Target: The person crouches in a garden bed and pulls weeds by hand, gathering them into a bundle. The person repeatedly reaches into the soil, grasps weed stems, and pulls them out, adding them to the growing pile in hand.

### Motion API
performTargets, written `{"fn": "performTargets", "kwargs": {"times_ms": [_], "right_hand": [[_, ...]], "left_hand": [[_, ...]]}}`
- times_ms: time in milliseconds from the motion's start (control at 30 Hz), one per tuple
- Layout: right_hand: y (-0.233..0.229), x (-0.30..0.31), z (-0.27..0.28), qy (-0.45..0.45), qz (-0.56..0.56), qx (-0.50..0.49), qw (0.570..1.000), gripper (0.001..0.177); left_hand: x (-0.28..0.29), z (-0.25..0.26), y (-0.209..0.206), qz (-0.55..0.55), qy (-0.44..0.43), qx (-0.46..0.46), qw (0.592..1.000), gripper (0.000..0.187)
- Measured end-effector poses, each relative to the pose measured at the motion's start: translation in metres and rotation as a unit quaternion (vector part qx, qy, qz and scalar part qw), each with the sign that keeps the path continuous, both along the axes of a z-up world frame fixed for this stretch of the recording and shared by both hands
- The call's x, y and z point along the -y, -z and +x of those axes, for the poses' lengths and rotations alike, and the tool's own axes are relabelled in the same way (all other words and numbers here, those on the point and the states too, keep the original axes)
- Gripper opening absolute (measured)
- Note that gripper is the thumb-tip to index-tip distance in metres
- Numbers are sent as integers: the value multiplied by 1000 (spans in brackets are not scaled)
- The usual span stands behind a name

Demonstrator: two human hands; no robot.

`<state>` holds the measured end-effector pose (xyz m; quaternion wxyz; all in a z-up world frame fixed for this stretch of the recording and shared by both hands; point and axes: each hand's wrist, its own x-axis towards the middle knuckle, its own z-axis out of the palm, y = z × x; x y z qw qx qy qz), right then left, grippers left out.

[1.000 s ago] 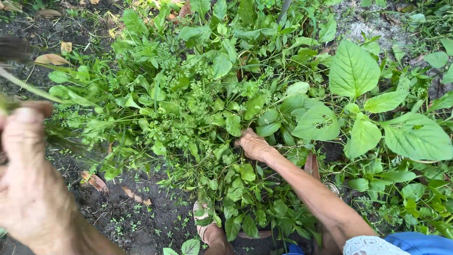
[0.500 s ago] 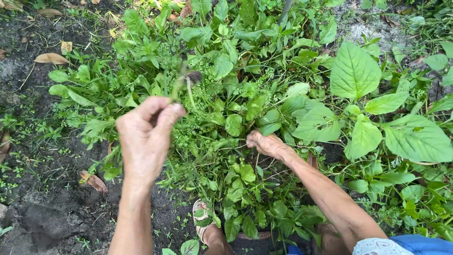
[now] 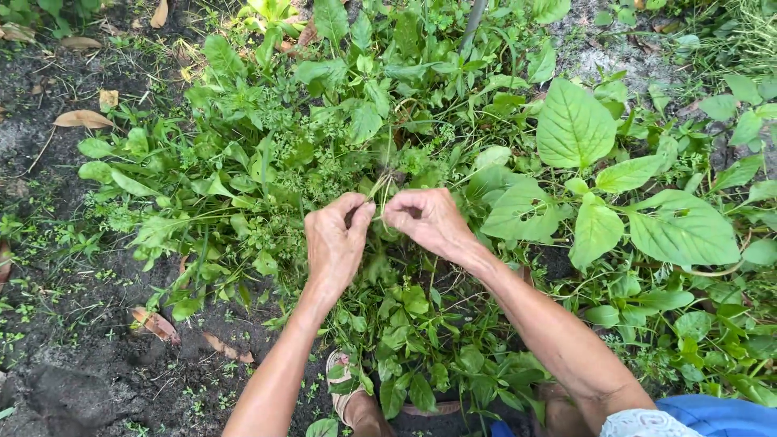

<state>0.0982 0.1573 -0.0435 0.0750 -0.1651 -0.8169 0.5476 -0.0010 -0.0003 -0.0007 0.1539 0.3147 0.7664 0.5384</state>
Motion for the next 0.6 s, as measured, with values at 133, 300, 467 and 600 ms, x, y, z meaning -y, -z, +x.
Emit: {"fn": "performTargets", "kwargs": {"times_ms": [133, 300, 467, 600], "right_hand": [[-21, 6, -3, 70, -49, -63, 994, 7], [-28, 9, 2, 94, -84, -86, 988, 7], [0, 3, 17, 53, -134, 144, 979, 20], [159, -26, 25, -35, 41, 291, 955, 7]], "left_hand": [[1, -4, 4, 17, 2, 11, 1000, 14], [10, -7, -9, -36, 32, 11, 999, 12], [19, -11, -41, -34, -14, -19, 999, 15], [29, -25, -69, 17, -61, -57, 996, 14]]}}
